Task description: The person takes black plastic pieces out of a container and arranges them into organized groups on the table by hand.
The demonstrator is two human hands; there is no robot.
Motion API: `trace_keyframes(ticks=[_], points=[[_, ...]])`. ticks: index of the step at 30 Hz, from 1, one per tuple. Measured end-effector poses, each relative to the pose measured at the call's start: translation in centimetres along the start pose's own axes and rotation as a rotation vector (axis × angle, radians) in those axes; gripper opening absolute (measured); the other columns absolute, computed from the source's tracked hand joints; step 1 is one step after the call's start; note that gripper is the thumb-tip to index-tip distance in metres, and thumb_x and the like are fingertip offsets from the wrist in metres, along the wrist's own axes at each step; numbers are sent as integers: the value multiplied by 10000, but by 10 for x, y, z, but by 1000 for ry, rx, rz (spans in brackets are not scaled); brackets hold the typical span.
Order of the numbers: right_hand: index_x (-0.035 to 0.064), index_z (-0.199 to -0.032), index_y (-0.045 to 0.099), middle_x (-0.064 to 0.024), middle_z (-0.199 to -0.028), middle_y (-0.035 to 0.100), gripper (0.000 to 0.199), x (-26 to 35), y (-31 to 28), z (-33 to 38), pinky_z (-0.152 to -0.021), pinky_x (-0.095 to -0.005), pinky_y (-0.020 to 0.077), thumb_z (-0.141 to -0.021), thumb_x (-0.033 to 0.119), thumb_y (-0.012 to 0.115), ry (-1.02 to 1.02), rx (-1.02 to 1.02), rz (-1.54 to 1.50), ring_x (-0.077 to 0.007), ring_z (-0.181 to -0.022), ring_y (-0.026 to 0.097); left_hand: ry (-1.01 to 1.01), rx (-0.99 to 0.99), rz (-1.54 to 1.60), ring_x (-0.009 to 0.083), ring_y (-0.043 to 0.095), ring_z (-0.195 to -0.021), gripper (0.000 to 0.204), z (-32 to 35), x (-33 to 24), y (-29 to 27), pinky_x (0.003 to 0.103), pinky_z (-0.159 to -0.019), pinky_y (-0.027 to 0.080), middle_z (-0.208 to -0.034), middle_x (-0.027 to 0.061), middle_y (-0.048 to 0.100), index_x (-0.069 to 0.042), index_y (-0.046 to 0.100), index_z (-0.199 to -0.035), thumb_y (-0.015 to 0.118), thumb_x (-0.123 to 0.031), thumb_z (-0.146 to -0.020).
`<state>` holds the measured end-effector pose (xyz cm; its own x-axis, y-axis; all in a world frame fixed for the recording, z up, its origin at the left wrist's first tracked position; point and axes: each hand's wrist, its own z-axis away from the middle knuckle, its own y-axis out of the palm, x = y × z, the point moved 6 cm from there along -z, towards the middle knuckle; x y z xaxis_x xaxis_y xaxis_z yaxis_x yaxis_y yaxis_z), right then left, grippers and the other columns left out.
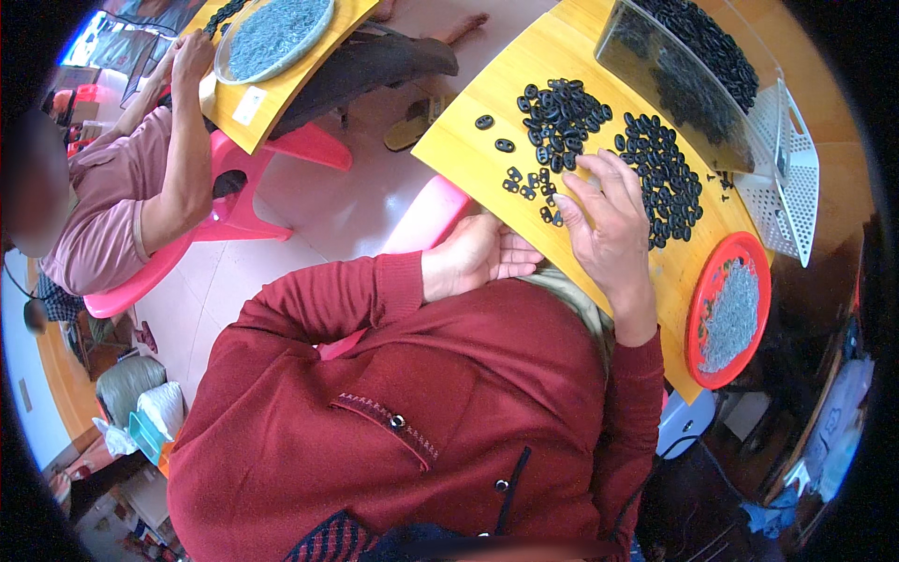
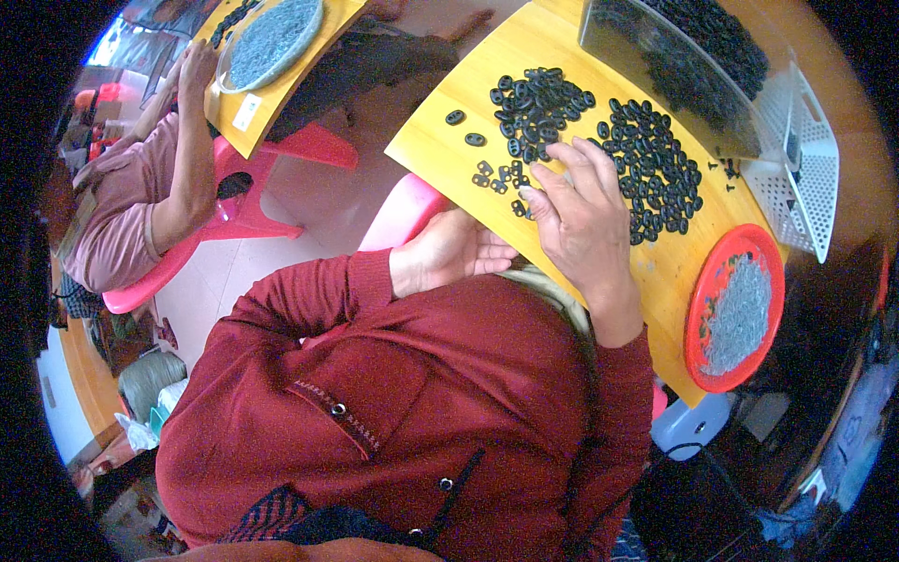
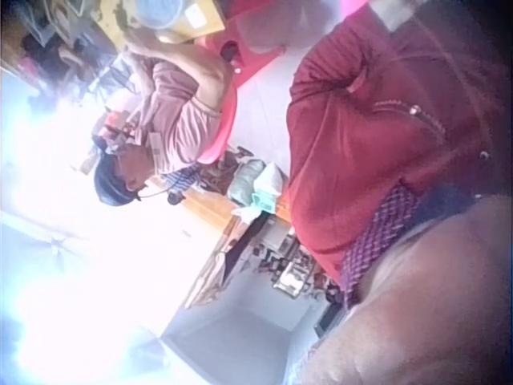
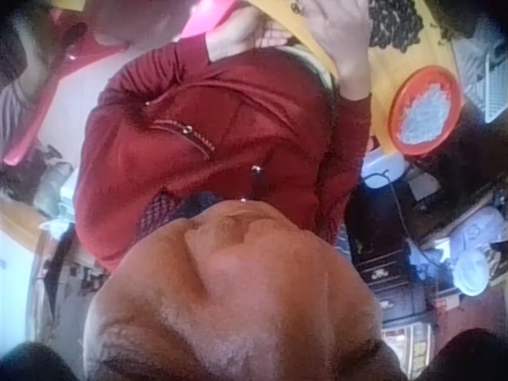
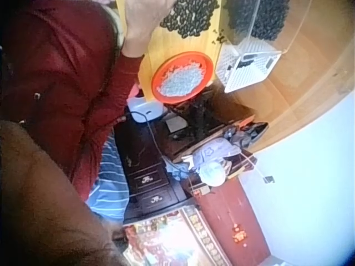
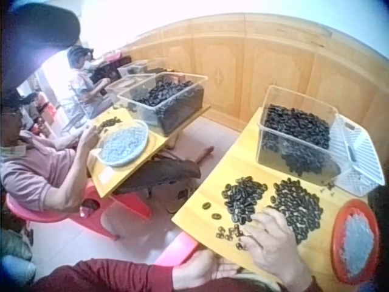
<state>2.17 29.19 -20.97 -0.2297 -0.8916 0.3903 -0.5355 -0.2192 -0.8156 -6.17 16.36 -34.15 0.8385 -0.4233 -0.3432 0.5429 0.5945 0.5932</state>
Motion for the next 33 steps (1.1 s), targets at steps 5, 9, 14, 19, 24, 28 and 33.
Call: trace_keyframes(ticks=[5,9,14,19,24,28,33], points=[[24,-1109,729,-118,-1191,696,251,8,6,9,-1013,-437,520,-861,59,745,12,-26,-45,-345,-1193,625,-16,26,-18,171,699,-916,448,4,-2,2,338,-838,599,-1021,66,701,-69,617,-1233,332,-399,-1127],[24,-1137,716,-116,-1219,687,275,21,15,10,-1024,-444,515,-869,78,741,-44,20,-53,-343,-1215,613,6,-10,-1,201,723,-896,497,-2,0,-2,372,-832,615,-988,90,722,-57,621,-1189,327,-452,-1118],[38,-1202,693,-119,-1299,651,340,31,22,7,-1066,-463,486,-885,153,742,-126,81,-10,-338,-1276,573,3,11,-11,209,719,-913,456,-4,2,-3,380,-841,611,-1021,88,706,-73,592,-1184,317,-431,-1118],[52,-1257,672,-112,-1379,609,424,36,37,7,-1146,-487,421,-919,305,704,-205,160,68,-330,-1352,511,27,11,30,217,720,-931,429,-4,3,-2,390,-847,610,-1064,94,696,-76,548,-1248,269,-376,-1120],[38,-1268,665,-112,-1389,606,456,35,40,9,-1162,-483,407,-922,335,694,-206,179,82,-330,-1363,504,16,47,25,221,723,-968,437,-9,6,-8,394,-867,609,-1105,107,696,-78,534,-1294,254,-364,-1119],[14,-1277,652,-124,-1382,612,466,33,37,12,-1131,-461,443,-909,294,716,-183,181,49,-329,-1360,513,14,13,4,214,719,-954,452,-1,2,-2,387,-866,607,-1091,101,693,-80,545,-1282,268,-398,-1120],[-11,-1277,627,-142,-1381,596,491,29,37,19,-1158,-448,415,-925,324,695,-182,186,64,-326,-1363,502,52,13,-35,201,710,-923,471,-2,0,-1,364,-856,604,-1058,85,684,-82,561,-1261,302,-448,-1118]])
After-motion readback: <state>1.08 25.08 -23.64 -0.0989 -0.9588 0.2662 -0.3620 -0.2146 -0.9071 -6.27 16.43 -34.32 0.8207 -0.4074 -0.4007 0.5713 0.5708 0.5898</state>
